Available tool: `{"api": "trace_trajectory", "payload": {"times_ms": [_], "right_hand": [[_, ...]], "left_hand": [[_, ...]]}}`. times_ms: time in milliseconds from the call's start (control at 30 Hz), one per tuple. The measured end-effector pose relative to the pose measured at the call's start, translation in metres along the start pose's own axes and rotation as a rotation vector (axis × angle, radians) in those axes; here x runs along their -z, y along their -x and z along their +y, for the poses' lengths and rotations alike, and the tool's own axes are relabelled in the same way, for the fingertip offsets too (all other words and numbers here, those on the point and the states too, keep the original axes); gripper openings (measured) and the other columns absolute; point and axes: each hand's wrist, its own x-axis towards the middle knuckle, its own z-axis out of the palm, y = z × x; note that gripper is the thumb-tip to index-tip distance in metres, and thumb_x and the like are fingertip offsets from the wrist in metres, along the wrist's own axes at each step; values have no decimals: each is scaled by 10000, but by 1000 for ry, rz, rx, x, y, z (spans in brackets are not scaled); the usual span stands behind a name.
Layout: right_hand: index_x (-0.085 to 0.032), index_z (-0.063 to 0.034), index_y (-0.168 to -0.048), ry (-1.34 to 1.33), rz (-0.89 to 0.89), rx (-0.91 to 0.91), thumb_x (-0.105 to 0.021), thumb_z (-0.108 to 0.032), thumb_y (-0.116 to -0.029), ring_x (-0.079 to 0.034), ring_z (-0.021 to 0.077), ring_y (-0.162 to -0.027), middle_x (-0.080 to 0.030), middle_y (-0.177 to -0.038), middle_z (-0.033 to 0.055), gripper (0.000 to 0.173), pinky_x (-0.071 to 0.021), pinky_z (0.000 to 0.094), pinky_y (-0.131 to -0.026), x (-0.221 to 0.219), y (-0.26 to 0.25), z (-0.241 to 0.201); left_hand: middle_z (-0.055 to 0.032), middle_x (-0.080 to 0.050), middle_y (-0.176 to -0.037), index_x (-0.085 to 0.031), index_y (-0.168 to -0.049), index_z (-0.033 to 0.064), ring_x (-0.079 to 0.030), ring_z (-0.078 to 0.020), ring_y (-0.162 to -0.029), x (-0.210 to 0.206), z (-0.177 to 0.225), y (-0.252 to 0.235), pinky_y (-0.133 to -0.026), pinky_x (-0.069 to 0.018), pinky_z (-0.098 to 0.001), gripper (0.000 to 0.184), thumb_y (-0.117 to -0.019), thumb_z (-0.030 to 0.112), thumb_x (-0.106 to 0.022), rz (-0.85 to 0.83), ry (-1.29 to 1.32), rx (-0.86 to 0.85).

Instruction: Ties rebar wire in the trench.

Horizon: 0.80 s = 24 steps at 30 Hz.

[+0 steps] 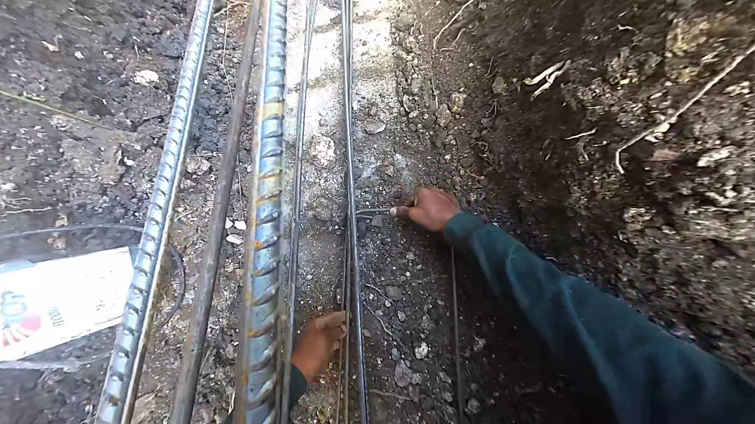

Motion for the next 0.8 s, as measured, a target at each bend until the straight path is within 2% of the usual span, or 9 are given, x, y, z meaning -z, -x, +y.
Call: {"api": "trace_trajectory", "payload": {"times_ms": [133, 200, 300, 400, 500, 667, 733, 767, 800], "right_hand": [[-755, -114, -891, -31, 32, 3, -576, -605, -986, -688, 375, -906, -721, -882, 162, 531, -505, 639, -768, -1, 9, 4], [-745, -107, -884, -11, 54, 16, -566, -600, -993, -686, 379, -907, -714, -880, 166, 536, -504, 639, -766, 4, 14, -6], [-762, -113, -914, 9, 87, 70, -560, -581, -1002, -692, 378, -927, -723, -896, 164, 517, -508, 645, -788, 5, 14, -25], [-762, -114, -906, 23, 101, 136, -551, -561, -1010, -703, 364, -909, -727, -881, 151, 506, -523, 634, -772, -1, 7, -48], [-741, -130, -883, 80, 92, 173, -509, -577, -1015, -706, 339, -888, -719, -859, 130, 521, -531, 601, -748, -5, 2, -68], [-725, -81, -891, 154, 64, 193, -527, -525, -1019, -709, 369, -953, -723, -924, 168, 502, -537, 608, -764, -11, 6, -96], [-728, -86, -903, 166, 55, 187, -520, -560, -1013, -710, 362, -959, -725, -930, 161, 529, -542, 600, -767, -14, 3, -96], [-729, -92, -910, 167, 53, 197, -513, -574, -1012, -711, 359, -957, -726, -925, 158, 538, -541, 599, -768, -16, 1, -94], [-733, -98, -909, 166, 54, 204, -507, -584, -1010, -712, 356, -950, -728, -917, 154, 545, -540, 598, -764, -17, 0, -93]], "left_hand": [[-134, -682, -1063, -649, -1255, -29, -653, -173, -887, -5, -6, -3, -794, -563, -348, 257, -1046, 58, -527, 169, 82, -4], [-147, -686, -1096, -646, -1268, -31, -668, -182, -925, -2, -3, 0, -844, -569, -357, 267, -1043, 51, -527, 179, -28, -40], [-128, -701, -1097, -666, -1263, -4, -656, -149, -866, 7, -5, 1, -802, -540, -325, 293, -1008, 12, -522, 241, -243, -111], [-121, -728, -1082, -700, -1209, 27, -698, -173, -887, 23, -7, -1, -855, -564, -359, 247, -1003, 31, -564, 368, -373, -112], [-143, -719, -1111, -632, -1275, 46, -713, -241, -955, 24, -9, 4, -908, -566, -437, 289, -990, 81, -601, 404, -592, -63], [-207, -583, -1405, -533, -1426, 10, -595, -321, -1273, 4, 2, 20, -1101, -459, -459, 443, -1001, 122, -593, 318, -763, 68], [-195, -604, -1392, -621, -1348, 20, -591, -312, -1286, 1, 3, 31, -1114, -452, -457, 385, -985, 151, -611, 388, -774, -58], [-209, -645, -1318, -677, -1264, 11, -624, -326, -1231, 4, 4, 36, -1077, -483, -472, 330, -968, 150, -627, 493, -758, -176], [-231, -635, -1312, -666, -1265, 2, -616, -347, -1234, 10, 11, 41, -1075, -484, -485, 343, -968, 170, -637, 589, -749, -219]]}}
